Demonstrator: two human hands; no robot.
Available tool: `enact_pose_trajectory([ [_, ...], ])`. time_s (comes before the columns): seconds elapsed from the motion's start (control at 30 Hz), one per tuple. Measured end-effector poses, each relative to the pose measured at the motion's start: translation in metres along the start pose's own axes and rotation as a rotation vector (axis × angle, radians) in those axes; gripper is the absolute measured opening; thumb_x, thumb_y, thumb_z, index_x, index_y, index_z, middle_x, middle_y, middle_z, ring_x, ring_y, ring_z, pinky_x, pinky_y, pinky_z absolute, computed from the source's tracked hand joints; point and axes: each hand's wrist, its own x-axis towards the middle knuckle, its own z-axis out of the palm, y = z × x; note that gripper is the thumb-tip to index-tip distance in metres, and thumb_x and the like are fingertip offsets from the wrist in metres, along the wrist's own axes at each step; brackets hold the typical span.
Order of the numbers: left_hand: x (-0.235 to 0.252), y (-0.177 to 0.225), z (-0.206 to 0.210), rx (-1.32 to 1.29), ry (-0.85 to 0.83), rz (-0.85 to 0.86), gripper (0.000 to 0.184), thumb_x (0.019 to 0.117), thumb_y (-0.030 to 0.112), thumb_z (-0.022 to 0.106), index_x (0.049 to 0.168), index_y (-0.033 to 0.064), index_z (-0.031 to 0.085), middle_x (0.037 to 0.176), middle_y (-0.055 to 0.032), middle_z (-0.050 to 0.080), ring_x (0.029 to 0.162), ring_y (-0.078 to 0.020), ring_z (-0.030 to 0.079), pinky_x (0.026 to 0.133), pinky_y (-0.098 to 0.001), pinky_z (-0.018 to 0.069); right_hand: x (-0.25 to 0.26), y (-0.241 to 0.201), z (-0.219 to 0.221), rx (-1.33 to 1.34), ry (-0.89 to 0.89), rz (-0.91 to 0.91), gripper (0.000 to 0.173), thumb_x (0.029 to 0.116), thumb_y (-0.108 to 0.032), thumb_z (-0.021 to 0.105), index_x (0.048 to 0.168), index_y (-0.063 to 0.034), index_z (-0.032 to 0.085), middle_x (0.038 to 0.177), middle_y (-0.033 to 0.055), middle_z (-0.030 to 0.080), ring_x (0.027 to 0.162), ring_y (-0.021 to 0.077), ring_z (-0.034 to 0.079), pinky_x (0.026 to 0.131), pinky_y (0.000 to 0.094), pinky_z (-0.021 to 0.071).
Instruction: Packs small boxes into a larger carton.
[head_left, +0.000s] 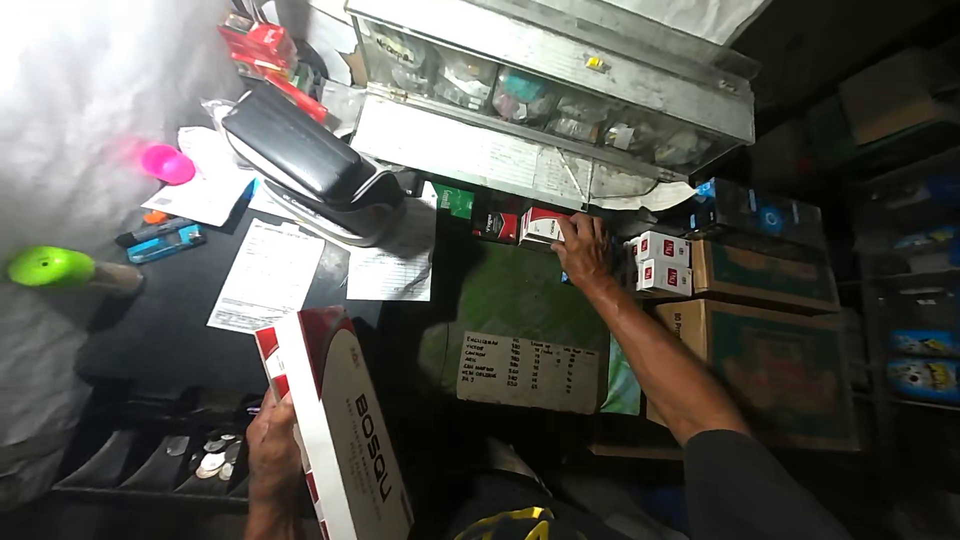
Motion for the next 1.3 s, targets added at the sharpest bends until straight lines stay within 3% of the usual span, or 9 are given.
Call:
enact_pose_trajectory([
  [0.3, 0.001, 0.005, 0.003, -0.009, -0.005, 0.007, 0.045, 0.1010, 0.027, 0.041, 0.133, -0.0037, 0.051, 0.107, 0.0089, 0.067, 0.096, 0.0085, 0.063, 0.089, -0.0138, 0.0534, 0.005, -0.011, -0.003, -0.007, -0.034, 0.039, 0.040, 0.0952, -0.024, 0.073, 0.126, 0.0017, 0.066, 0.126, 0.0288, 0.061, 0.121, 0.0495, 0.057, 0.097, 0.0608, 0.0486],
  [0.47, 0.002, 0.007, 0.004, -0.041, -0.034, 0.014, 0.041, 0.1018, 0.023, 0.045, 0.131, -0.0050, 0.054, 0.104, 0.0050, 0.069, 0.092, 0.0038, 0.066, 0.085, -0.0181, 0.0568, 0.005, -0.024, -0.027, 0.117, -0.086, 0.123, 0.050, 0.0943, -0.024, 0.074, 0.132, 0.0062, 0.060, 0.133, 0.0346, 0.056, 0.128, 0.0558, 0.051, 0.102, 0.0693, 0.0437],
  [0.57, 0.006, 0.008, 0.001, -0.050, -0.062, -0.059, 0.038, 0.1017, 0.022, 0.050, 0.131, -0.0029, 0.055, 0.100, 0.0001, 0.071, 0.088, -0.0030, 0.069, 0.082, -0.0243, 0.0600, -0.016, -0.089, -0.076, 0.359, 0.092, 0.039, 0.049, 0.0979, -0.029, 0.070, 0.134, 0.0038, 0.060, 0.129, 0.0297, 0.061, 0.114, 0.0438, 0.064, 0.096, 0.0560, 0.0532],
  [0.67, 0.010, 0.007, -0.002, -0.029, -0.107, -0.114, 0.040, 0.1015, 0.026, 0.055, 0.132, -0.0002, 0.056, 0.099, -0.0035, 0.072, 0.087, -0.0078, 0.071, 0.082, -0.0283, 0.0604, -0.068, -0.205, -0.148, 0.700, 0.181, -0.335, 0.035, 0.0998, -0.020, 0.065, 0.122, 0.0061, 0.065, 0.119, 0.0212, 0.069, 0.108, 0.0266, 0.069, 0.096, 0.0412, 0.0576],
  [0.73, 0.010, 0.006, -0.005, 0.040, -0.138, -0.103, 0.042, 0.1016, 0.030, 0.056, 0.133, 0.0016, 0.057, 0.098, -0.0036, 0.072, 0.086, -0.0067, 0.070, 0.081, -0.0280, 0.0599, -0.105, -0.282, -0.168, 0.941, 0.094, -0.602, 0.027, 0.0986, -0.017, 0.066, 0.115, 0.0039, 0.071, 0.117, 0.0173, 0.072, 0.114, 0.0227, 0.068, 0.101, 0.0380, 0.0565],
  [0.8, 0.009, 0.003, -0.008, 0.100, -0.155, -0.086, 0.042, 0.1017, 0.028, 0.059, 0.134, 0.0013, 0.056, 0.100, -0.0051, 0.071, 0.088, -0.0058, 0.068, 0.083, -0.0282, 0.0579, -0.125, -0.334, -0.169, 0.864, -0.117, -0.728, 0.024, 0.1019, -0.017, 0.062, 0.117, -0.0001, 0.072, 0.121, 0.0165, 0.072, 0.117, 0.0252, 0.068, 0.101, 0.0378, 0.0565],
  [1.0, 0.009, -0.005, -0.019, -0.120, -0.168, -0.080, 0.044, 0.1018, 0.028, 0.055, 0.133, -0.0021, 0.053, 0.097, -0.0069, 0.070, 0.088, -0.0104, 0.069, 0.083, -0.0307, 0.0584, -0.126, -0.354, -0.158, 0.280, -0.705, -0.370, 0.047, 0.1034, -0.028, 0.058, 0.136, 0.0056, 0.058, 0.137, 0.0268, 0.059, 0.123, 0.0430, 0.060, 0.095, 0.0535, 0.0531],
  [1.13, 0.010, -0.016, -0.025, -0.207, -0.165, -0.019, 0.048, 0.1008, 0.030, 0.053, 0.136, -0.0027, 0.049, 0.097, -0.0061, 0.069, 0.087, -0.0094, 0.069, 0.082, -0.0291, 0.0585, -0.133, -0.351, -0.147, 0.396, -0.571, -0.043, 0.059, 0.1037, -0.037, 0.057, 0.144, 0.0058, 0.052, 0.138, 0.0263, 0.059, 0.116, 0.0402, 0.065, 0.098, 0.0536, 0.0534],
  [1.3, 0.007, -0.023, -0.021, -0.301, -0.219, 0.026, 0.052, 0.1016, 0.031, 0.049, 0.138, -0.0061, 0.046, 0.104, -0.0093, 0.068, 0.092, -0.0104, 0.069, 0.085, -0.0292, 0.0589, -0.120, -0.355, -0.113, 0.739, -0.623, 0.208, 0.049, 0.1041, -0.033, 0.058, 0.141, -0.0013, 0.054, 0.117, 0.0185, 0.071, 0.110, 0.0280, 0.069, 0.101, 0.0480, 0.0531],
])
